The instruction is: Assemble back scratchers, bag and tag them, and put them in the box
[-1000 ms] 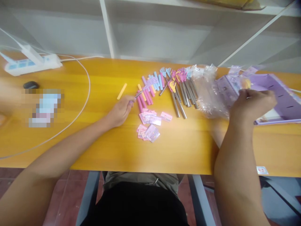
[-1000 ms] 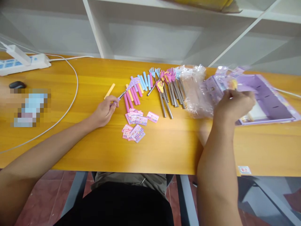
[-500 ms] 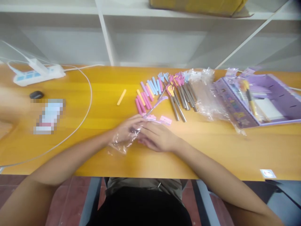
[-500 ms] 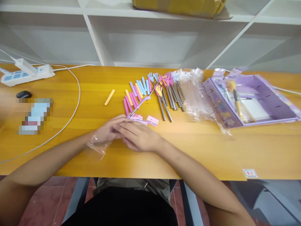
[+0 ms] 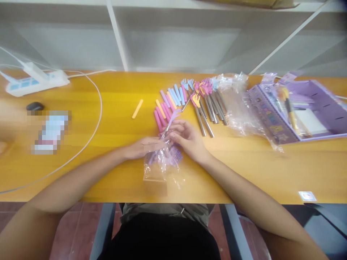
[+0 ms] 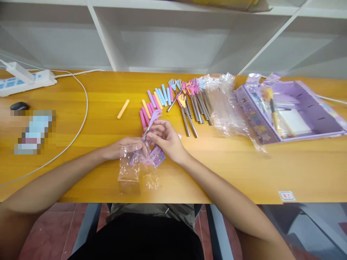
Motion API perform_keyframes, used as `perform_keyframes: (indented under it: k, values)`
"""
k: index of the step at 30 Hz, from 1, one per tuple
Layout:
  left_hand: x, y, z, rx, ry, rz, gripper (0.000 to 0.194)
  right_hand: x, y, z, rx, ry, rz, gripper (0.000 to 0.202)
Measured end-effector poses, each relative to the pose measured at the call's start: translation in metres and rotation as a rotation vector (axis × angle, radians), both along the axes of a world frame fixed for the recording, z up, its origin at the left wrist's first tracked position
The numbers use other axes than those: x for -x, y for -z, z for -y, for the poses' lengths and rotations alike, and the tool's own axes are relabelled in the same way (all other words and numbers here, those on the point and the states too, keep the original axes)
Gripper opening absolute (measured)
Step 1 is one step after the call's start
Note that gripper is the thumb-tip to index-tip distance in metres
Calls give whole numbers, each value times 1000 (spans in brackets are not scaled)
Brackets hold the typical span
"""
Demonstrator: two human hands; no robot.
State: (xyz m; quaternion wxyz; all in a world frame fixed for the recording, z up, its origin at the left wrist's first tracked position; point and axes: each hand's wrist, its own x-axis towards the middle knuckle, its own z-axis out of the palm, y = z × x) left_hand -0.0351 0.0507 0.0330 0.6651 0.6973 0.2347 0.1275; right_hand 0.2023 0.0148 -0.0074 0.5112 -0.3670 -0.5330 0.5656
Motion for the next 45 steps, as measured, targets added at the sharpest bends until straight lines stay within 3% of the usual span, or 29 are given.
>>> perform_keyframes:
  k: [4, 8, 12, 14, 17, 22, 26, 31, 35, 39, 45]
  values:
    - [-2, -1, 1, -6, 44, 38, 63, 7, -6, 4, 111, -31, -47, 53]
    - [-3, 5, 3, 29, -4, 65, 64, 2, -11, 0, 50, 78, 4, 39]
    - [-4, 16, 1, 89, -240, 109, 59, -31, -22, -10, -176, 276, 70, 34]
    - [-4, 20, -3, 186, -369, 152, 59, -50, -33, -12, -215, 326, 54, 33]
    - [-2, 23, -10, 326, -491, 202, 55, -65, -51, -7, -193, 254, 22, 28]
    - [-2, 22, -15, 429, -704, 357, 38, -61, -66, 7, 10, -81, 209, 40]
    - [-1, 26, -18, 539, -660, 482, 36, -57, -60, 6, 152, -228, 275, 45]
    - [1, 29, -23, 675, -597, 515, 36, -56, -49, 2, 188, -240, 359, 54]
    - [-3, 20, -18, 667, -598, 516, 29, -54, -45, 0, 189, -270, 389, 72]
    - [-6, 15, -10, 652, -608, 504, 23, -51, -44, 1, 181, -288, 380, 69]
    - [-6, 19, -5, 625, -494, 442, 36, -46, -43, 5, 161, -250, 423, 68]
